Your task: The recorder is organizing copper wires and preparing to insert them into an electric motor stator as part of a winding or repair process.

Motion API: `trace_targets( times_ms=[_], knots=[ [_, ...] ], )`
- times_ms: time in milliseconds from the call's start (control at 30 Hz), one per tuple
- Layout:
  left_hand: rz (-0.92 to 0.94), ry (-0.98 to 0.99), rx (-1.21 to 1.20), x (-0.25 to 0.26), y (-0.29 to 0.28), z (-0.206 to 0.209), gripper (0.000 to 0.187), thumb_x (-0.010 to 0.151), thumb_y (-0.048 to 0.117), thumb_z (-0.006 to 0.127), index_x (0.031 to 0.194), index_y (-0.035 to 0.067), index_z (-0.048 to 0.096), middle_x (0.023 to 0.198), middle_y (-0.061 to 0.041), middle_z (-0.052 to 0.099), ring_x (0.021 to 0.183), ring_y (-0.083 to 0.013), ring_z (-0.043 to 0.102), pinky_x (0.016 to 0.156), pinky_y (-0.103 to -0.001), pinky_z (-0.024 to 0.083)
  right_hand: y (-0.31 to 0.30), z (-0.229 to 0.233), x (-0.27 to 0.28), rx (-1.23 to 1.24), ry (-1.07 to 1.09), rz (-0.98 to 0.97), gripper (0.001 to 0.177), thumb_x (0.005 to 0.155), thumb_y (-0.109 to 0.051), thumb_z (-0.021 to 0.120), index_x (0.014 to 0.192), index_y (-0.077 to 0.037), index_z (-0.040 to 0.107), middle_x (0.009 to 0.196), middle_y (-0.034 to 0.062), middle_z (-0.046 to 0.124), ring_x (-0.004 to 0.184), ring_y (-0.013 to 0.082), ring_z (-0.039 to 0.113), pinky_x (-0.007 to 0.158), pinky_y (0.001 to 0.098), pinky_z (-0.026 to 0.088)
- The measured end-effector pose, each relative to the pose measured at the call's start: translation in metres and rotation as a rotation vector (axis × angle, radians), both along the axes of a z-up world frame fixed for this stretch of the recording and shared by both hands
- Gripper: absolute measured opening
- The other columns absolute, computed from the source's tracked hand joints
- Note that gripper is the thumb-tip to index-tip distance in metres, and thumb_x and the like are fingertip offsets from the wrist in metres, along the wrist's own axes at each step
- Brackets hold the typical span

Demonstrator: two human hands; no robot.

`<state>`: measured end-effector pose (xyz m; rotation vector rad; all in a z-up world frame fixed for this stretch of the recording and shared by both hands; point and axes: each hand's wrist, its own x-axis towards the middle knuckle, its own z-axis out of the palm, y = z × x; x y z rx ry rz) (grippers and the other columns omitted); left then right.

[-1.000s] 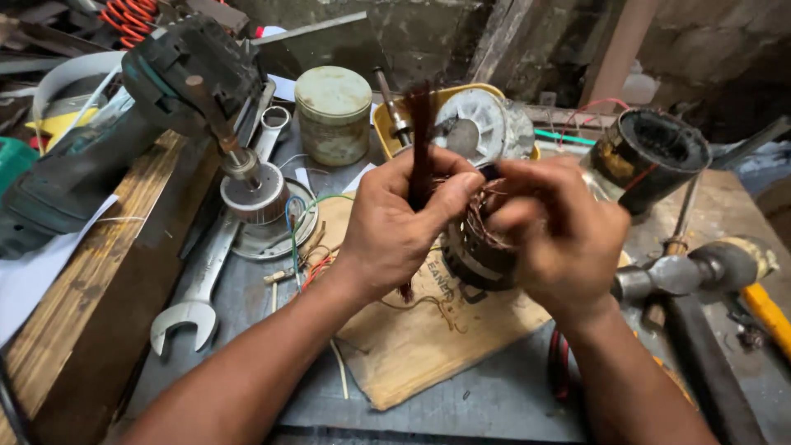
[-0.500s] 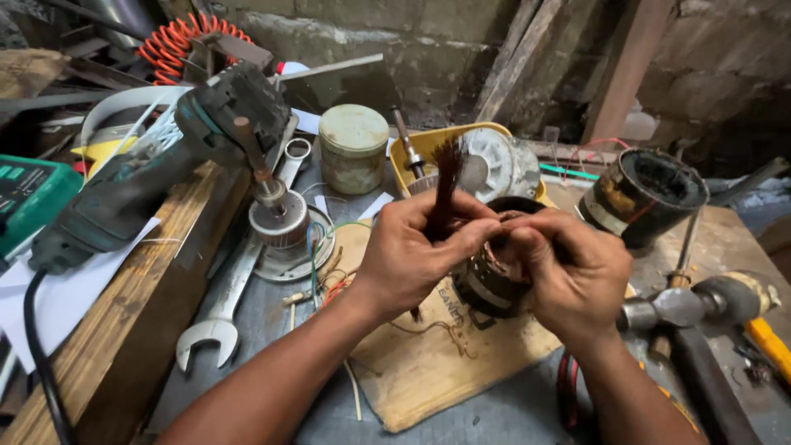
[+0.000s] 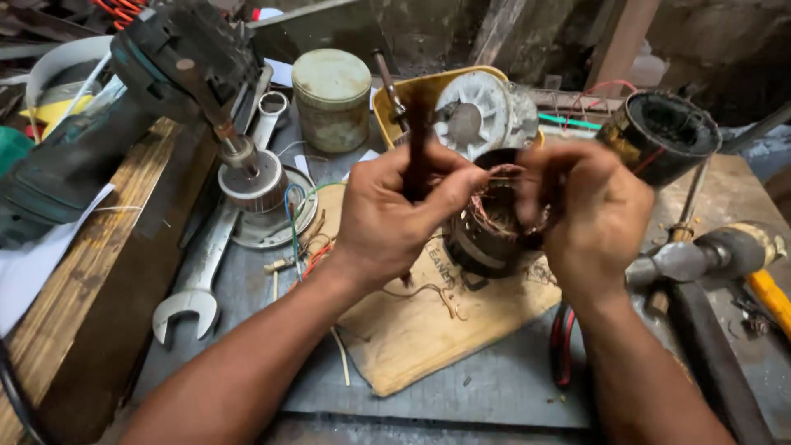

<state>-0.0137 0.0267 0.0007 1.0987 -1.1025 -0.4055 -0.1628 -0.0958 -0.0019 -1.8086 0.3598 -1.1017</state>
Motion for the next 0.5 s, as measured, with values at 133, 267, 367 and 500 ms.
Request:
trace_targets(
  times_ms=[133,267,367,500],
  knots=[
    [-0.027,0.163,0.019,0.006,-0.002,0.003,0.007,0.093,0.007,0.072,0.096,0.000,0.072,0.081,0.000,0.068,0.069,-0.0045,0.056,0.063,-0.018,0.046,-0.002,0.000,0.004,-0.559,-0.034,-0.009,0.058,0.093,-0.016,0.083,0.139,-0.003,0.052,0.133,0.0161,0.054,0.104,0.0234,0.070,0.082,0.0274,0.063],
    [-0.071,0.185,0.028,0.005,-0.005,0.000,0.007,0.093,0.006,0.072,0.096,0.000,0.071,0.086,-0.004,0.073,0.074,-0.0065,0.063,0.068,-0.019,0.052,0.010,-0.001,-0.001,-0.737,0.002,-0.156,0.020,0.096,0.018,0.073,0.112,0.006,0.072,0.108,0.0213,0.071,0.082,0.0239,0.067,0.071,0.0332,0.055],
    [-0.104,0.249,0.079,0.004,-0.007,-0.004,0.007,0.093,0.007,0.072,0.097,0.002,0.071,0.081,-0.001,0.069,0.070,-0.0049,0.057,0.063,-0.018,0.046,0.009,0.000,0.000,-0.685,0.027,-0.245,0.020,0.094,0.020,0.074,0.109,0.007,0.072,0.104,0.0211,0.070,0.077,0.0224,0.063,0.069,0.0315,0.051],
    [-0.118,0.162,0.079,0.002,-0.004,-0.001,0.008,0.094,0.007,0.070,0.100,0.001,0.070,0.085,-0.001,0.069,0.072,-0.0051,0.057,0.065,-0.019,0.047,0.008,0.000,0.000,-0.620,0.048,-0.194,0.012,0.093,0.017,0.068,0.101,0.008,0.068,0.090,0.0147,0.066,0.071,0.0201,0.054,0.067,0.0305,0.045]
  ],
)
